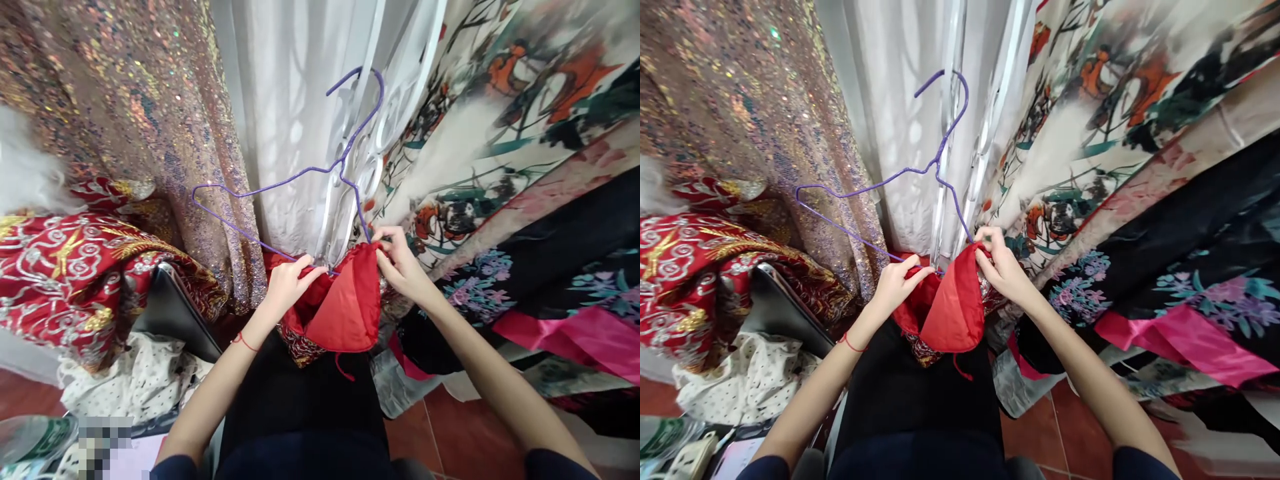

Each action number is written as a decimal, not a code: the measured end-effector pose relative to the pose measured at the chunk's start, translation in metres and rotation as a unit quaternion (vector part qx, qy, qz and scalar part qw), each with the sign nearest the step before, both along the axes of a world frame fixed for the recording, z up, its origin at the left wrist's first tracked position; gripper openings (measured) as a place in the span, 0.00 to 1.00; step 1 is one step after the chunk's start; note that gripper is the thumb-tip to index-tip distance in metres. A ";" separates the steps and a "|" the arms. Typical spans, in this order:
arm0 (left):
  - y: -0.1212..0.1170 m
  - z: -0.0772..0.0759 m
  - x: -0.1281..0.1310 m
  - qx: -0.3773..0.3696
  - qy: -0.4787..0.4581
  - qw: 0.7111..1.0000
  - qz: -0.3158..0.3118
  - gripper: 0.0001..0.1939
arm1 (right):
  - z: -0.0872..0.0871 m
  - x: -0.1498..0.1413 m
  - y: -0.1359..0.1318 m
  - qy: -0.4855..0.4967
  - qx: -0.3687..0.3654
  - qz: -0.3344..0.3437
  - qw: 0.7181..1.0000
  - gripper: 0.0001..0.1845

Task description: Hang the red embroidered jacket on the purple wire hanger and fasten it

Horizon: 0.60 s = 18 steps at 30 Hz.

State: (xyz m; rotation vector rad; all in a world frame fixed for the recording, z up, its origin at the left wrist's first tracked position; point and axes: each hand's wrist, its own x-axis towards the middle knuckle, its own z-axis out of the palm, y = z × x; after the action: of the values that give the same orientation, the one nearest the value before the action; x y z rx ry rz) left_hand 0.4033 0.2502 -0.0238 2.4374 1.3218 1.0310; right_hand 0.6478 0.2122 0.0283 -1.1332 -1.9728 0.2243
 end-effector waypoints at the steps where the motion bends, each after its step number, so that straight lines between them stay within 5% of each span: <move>1: 0.000 0.002 -0.001 0.008 0.006 1.000 0.000 0.22 | 0.000 -0.003 -0.001 -0.001 -0.009 -0.013 1.000 0.11; 7: 0.005 -0.010 -0.032 0.102 -0.094 0.990 -0.017 0.27 | 0.010 0.003 -0.006 -0.141 0.002 -0.132 0.981 0.14; 11: 0.013 -0.045 -0.070 -0.039 -0.254 0.965 0.057 0.26 | 0.015 0.023 -0.004 -0.182 0.013 -0.189 0.965 0.14; 14: 0.025 -0.073 -0.089 -0.247 -0.482 0.826 0.155 0.12 | 0.015 0.030 0.000 -0.199 0.032 -0.167 0.965 0.13; 16: 0.037 -0.085 -0.093 -0.322 -0.575 0.728 0.191 0.08 | 0.014 0.031 0.004 -0.208 0.069 -0.152 0.964 0.12; 18: 0.051 -0.086 -0.092 -0.356 -0.612 0.679 0.194 0.05 | 0.014 0.031 0.007 -0.220 0.108 -0.148 0.958 0.11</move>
State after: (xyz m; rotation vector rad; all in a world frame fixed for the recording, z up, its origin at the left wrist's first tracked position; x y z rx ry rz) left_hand 0.3113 0.3016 -0.1099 0.5331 1.2482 1.4079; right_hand 0.6785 0.2193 0.0421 -1.3986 -2.1011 -0.4280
